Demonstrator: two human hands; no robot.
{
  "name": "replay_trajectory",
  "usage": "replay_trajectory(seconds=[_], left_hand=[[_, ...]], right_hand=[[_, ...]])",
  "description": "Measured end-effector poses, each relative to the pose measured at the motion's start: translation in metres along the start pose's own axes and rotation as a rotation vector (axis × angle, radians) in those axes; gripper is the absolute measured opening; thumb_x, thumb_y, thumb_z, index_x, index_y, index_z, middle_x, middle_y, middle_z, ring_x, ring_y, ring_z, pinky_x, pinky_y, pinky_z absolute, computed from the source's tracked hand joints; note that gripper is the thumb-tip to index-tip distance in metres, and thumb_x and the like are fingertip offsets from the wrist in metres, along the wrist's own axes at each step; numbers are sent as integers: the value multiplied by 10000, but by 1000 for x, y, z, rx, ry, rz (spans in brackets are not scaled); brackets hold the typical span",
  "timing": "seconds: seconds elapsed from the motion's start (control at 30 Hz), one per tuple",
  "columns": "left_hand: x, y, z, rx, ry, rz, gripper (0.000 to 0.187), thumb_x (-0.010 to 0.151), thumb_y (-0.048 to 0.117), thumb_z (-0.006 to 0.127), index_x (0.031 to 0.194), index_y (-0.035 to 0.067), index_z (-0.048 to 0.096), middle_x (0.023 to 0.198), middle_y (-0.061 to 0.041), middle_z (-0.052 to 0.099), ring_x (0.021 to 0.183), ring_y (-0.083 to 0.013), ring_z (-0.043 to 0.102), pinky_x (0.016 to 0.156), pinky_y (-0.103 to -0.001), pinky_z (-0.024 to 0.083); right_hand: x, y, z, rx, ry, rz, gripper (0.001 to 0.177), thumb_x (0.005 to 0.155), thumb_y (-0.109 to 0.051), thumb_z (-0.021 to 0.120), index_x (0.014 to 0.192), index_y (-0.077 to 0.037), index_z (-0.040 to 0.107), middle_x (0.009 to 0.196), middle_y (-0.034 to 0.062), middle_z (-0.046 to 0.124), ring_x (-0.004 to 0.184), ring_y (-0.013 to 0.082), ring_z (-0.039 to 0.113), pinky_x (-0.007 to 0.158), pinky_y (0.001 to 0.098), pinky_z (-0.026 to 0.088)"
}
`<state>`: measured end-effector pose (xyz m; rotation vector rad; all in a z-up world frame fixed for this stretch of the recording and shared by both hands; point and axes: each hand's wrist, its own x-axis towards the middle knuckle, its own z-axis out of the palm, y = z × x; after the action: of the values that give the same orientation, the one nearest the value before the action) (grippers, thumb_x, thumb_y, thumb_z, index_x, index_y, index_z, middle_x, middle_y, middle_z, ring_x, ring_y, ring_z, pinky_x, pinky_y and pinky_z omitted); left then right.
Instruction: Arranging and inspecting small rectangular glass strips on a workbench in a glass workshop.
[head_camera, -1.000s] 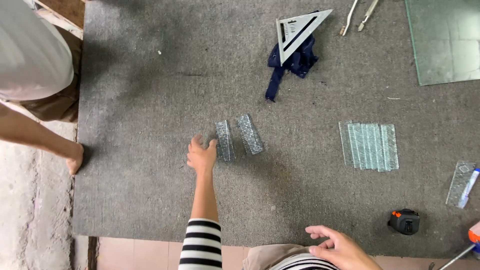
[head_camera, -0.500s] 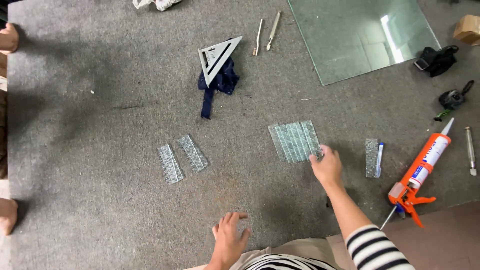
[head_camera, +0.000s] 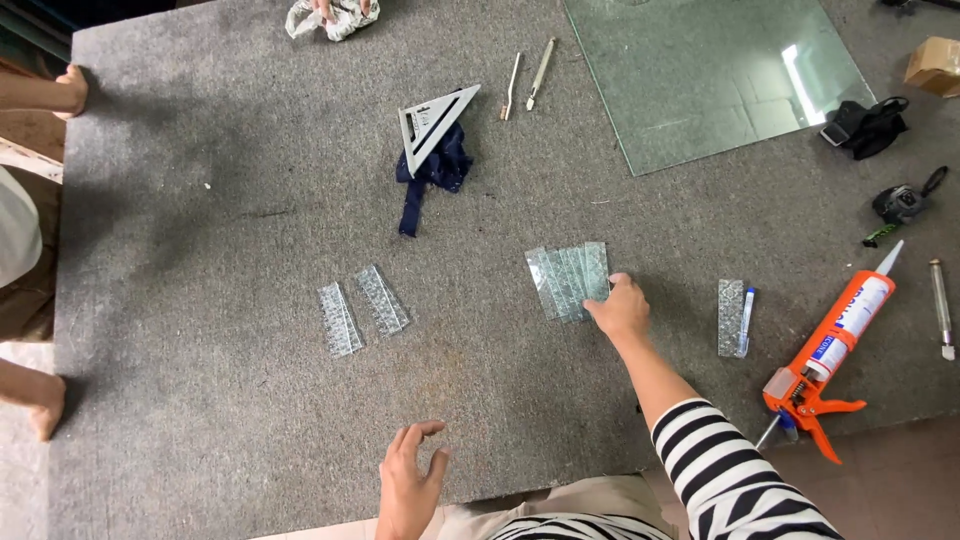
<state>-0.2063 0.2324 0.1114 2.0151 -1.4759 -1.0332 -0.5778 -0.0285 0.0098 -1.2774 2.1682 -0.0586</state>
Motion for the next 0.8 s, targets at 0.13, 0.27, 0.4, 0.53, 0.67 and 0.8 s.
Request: replay_trajectory(seconds=[0.13,0.27,0.4,0.53,0.67,0.8], left_hand=[[-6,11,9,2,12,33,309,948,153,754,1257,155,749,1236,-19,812,1181,-192,777,1075,-390,612],[-8,42,29,-48,-62,-13,331,967,122,713,1295,154,735,1301,-5,792,1279,-174,729,1169,-400,541],[6,94,54,-199,-126,47,295,973,164,732,1266,153,763,1230,-25,804,1166,-183,740,1054,-366,573],[38,156,81,-442,-238,-69,328,1043,197,681,1358,111,698,1403,-104,782,1298,-235,771,1103,-386,648],[51,215,78,-685,-270,-352,511,1067,322,662,1528,105,631,1340,-89,744,1151,-198,728,984,-360,620],[46,230,65,-914,-145,-344,292,1011,141,772,1249,-26,796,934,-75,784,804,-134,732,719,-253,662]], right_hand=[[8,11,4,-18,-18,-13,761,910,-406,901,1523,-111,561,1322,159,751,1211,382,730,1011,525,606],[-1,11,-16,121,-136,48,719,875,-384,875,1504,-148,620,1263,90,774,1144,299,742,939,469,595],[-49,3,-67,772,-555,212,398,1047,-96,750,1437,-21,734,1193,123,743,1026,219,648,901,346,574],[-93,36,-74,979,-794,121,529,1076,-74,635,1594,32,613,1080,147,680,927,207,634,836,332,594],[-142,57,-69,1132,-993,-28,626,967,-109,729,1568,10,604,1194,130,790,947,231,763,824,365,643],[-180,51,-88,1198,-1009,-105,555,917,-92,782,1455,0,681,1153,70,768,949,177,732,806,343,630]])
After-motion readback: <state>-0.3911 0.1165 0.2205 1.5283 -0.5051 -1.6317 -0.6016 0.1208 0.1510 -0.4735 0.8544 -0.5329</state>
